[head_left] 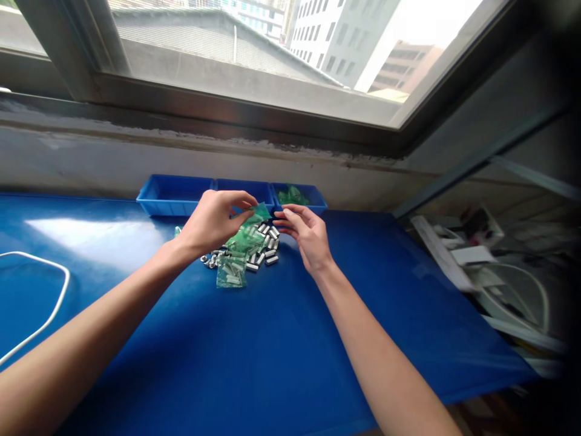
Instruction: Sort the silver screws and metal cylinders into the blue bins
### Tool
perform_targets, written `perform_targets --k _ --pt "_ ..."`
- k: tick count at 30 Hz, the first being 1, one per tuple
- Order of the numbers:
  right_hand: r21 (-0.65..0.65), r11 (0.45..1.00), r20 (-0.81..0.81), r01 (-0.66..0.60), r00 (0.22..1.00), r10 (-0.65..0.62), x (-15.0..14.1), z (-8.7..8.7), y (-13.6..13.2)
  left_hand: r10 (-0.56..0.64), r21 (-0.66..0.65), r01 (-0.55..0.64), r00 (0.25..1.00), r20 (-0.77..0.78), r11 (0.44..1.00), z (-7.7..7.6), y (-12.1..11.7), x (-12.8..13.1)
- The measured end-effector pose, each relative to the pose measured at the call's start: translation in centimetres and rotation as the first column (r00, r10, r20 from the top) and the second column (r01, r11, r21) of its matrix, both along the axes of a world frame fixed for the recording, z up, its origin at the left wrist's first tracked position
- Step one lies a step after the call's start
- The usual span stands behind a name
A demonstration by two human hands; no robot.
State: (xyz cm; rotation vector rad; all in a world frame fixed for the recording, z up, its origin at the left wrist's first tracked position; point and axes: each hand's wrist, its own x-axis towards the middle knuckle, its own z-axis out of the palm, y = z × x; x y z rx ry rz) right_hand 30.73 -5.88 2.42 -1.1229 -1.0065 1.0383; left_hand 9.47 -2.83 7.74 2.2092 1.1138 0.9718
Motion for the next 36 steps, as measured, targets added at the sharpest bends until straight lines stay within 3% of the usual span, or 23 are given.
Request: perform_targets --k 3,7,13,18,21,24,26,29,32,36 --pt "0.021 0.995 0.068 -0.094 0.993 0.092 -0.6 0.3 -0.3 -0.023 -0.183 0.056 0.985 0.174 0.982 0.0 0.0 0.2" --pt "0.008 0.979 0.018 -0.205 0.979 0.205 -0.8 0.3 -0.6 -0.052 -0.355 0.163 0.951 0.304 0.921 -0.2 0.1 0.1" --pt "-0.038 0.972 -0.046 -0.230 0.972 0.228 -0.2 0.6 -0.6 -0.032 -0.405 0.180 0.938 0.346 0.897 -0.7 0.3 0.1" --pt "-0.104 0.948 -0.005 -0.301 0.953 0.302 0.4 0.9 -0.8 -0.036 -0.374 0.159 0.948 0.317 0.914 -0.9 0.2 0.2" --pt "-0.135 0.947 0.003 -0.291 0.956 0.294 0.8 0.8 -0.6 -0.017 -0.281 0.083 0.973 0.229 0.956 -1.0 0.3 0.1" --pt "-0.127 0.987 -0.142 -0.096 0.987 0.077 1.1 0.5 0.1 -0.035 -0.112 0.033 0.999 -0.012 0.993 -1.1 0.6 -0.4" --pt "-0.134 0.990 -0.278 0.038 0.958 -0.074 1.4 0.3 0.6 -0.060 -0.025 0.056 0.973 -0.224 0.998 -1.2 0.8 -0.8" --pt "-0.143 0.986 -0.404 0.087 0.904 -0.138 1.8 0.0 1.0 -0.079 0.018 0.096 0.899 -0.430 0.995 -1.6 1.0 -1.2" --pt "-0.159 0.985 -0.430 0.059 0.895 -0.123 2.0 -0.1 1.0 -0.111 0.009 0.133 0.860 -0.498 0.991 -2.1 1.2 -1.2" --pt "-0.105 0.991 -0.456 0.079 0.882 -0.118 2.0 -0.2 0.9 -0.176 -0.013 0.192 0.867 -0.466 0.981 -2.6 1.4 -1.1"
